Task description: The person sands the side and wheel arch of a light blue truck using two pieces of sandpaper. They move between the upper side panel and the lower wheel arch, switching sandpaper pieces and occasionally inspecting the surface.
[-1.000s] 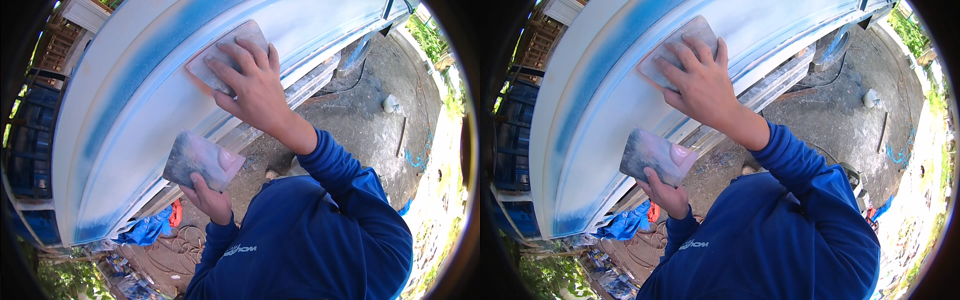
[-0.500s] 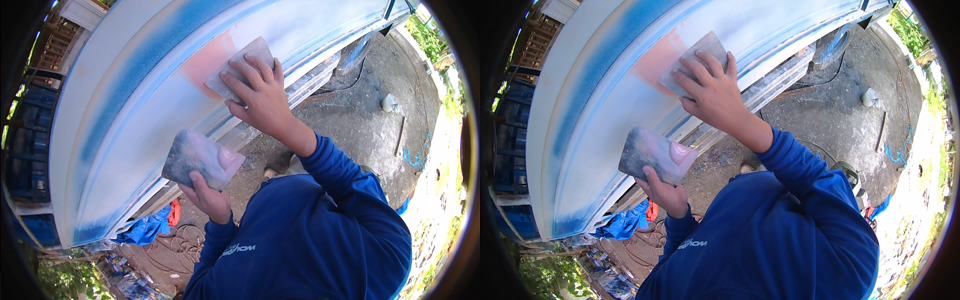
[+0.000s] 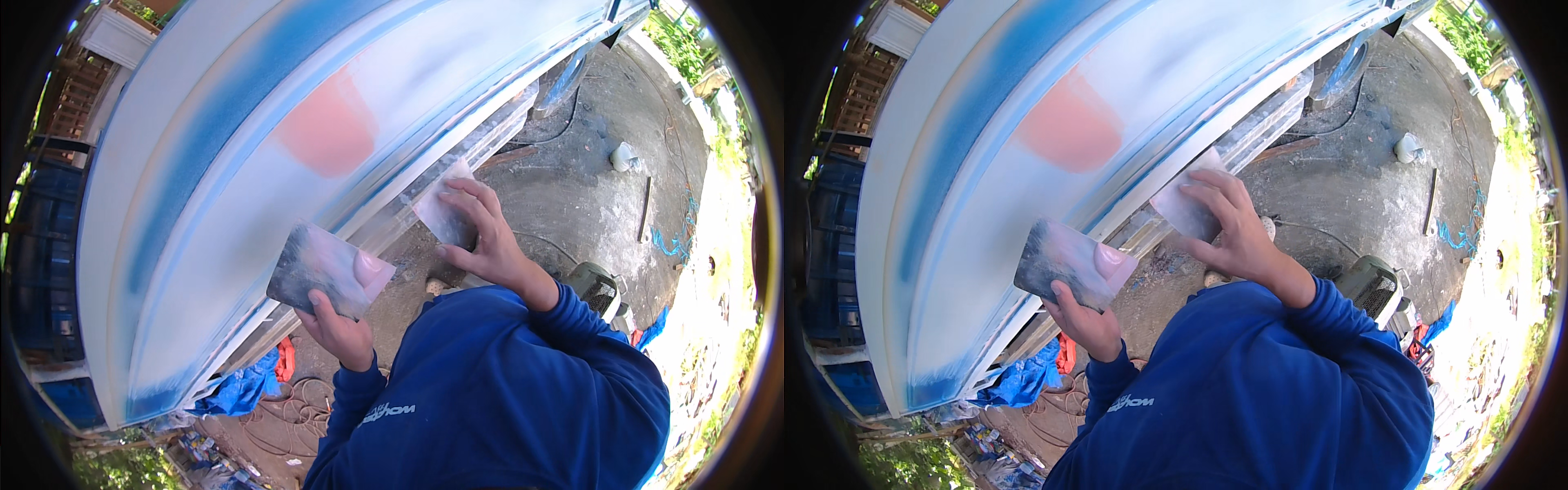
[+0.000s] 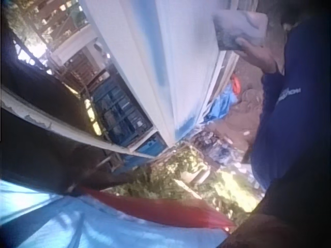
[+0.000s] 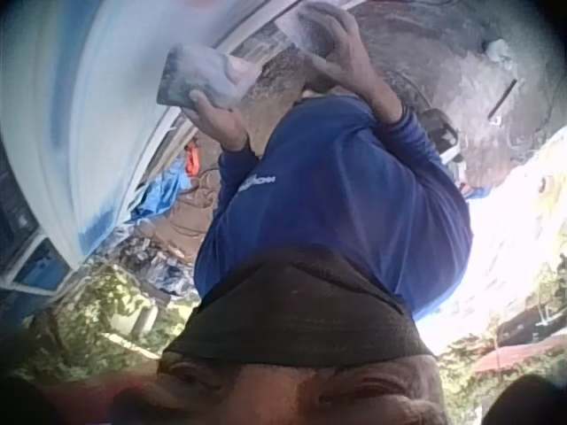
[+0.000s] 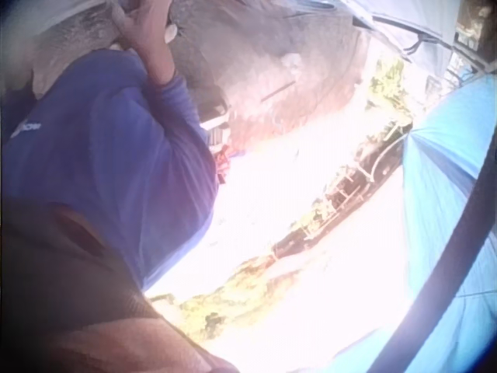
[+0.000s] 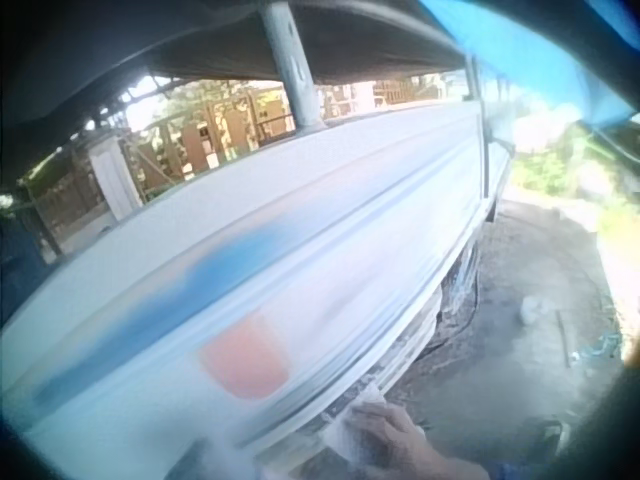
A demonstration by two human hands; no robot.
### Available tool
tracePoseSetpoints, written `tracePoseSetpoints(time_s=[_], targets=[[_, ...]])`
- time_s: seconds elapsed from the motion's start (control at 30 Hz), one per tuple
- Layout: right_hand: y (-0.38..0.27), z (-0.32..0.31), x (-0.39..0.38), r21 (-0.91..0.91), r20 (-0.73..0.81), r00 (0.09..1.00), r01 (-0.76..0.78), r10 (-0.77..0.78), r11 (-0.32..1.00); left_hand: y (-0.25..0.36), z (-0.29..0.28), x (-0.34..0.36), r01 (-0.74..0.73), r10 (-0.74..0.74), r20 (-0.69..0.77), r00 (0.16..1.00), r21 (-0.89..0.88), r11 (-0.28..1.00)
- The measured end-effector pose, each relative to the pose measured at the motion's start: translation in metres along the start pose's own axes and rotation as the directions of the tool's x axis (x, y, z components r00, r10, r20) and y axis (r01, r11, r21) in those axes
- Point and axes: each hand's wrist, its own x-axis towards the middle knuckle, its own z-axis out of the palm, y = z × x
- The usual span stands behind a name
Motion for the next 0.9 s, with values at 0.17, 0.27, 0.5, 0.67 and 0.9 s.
tracePoseSetpoints(time_s=[0.17, 0.27, 0.5, 0.67, 0.9], targets=[[0.037, -0.056, -0.044, 0.945, 0.27, 0.861, -0.323, 0.431, 0.054, -0.021, 0.04, -0.001, 0.178, -0.159, 0.251, 0.955, -0.058, 0.982], [0.045, -0.092, -0.047, 0.943, 0.214, 0.887, -0.077, 0.41, -0.325, -0.031, 0.088, -0.003, 0.306, -0.256, 0.386, 0.886, -0.072, 0.949], [0.038, -0.176, -0.031, 0.082, -0.142, 0.99, 0.018, -0.006, 0.996, -0.074, 0.241, -0.018, 0.572, -0.433, 0.659, 0.615, 0.005, 0.82], [0.094, -0.221, -0.044, -0.236, -0.197, 0.98, -0.068, 0.02, 0.969, -0.118, 0.346, -0.052, 0.639, -0.513, 0.711, 0.481, 0.116, 0.761], [0.201, -0.392, -0.086, -0.429, -0.303, 0.9, -0.422, 0.313, 0.799, -0.161, 0.496, -0.098, 0.438, -0.445, 0.773, 0.452, 0.242, 0.866]])
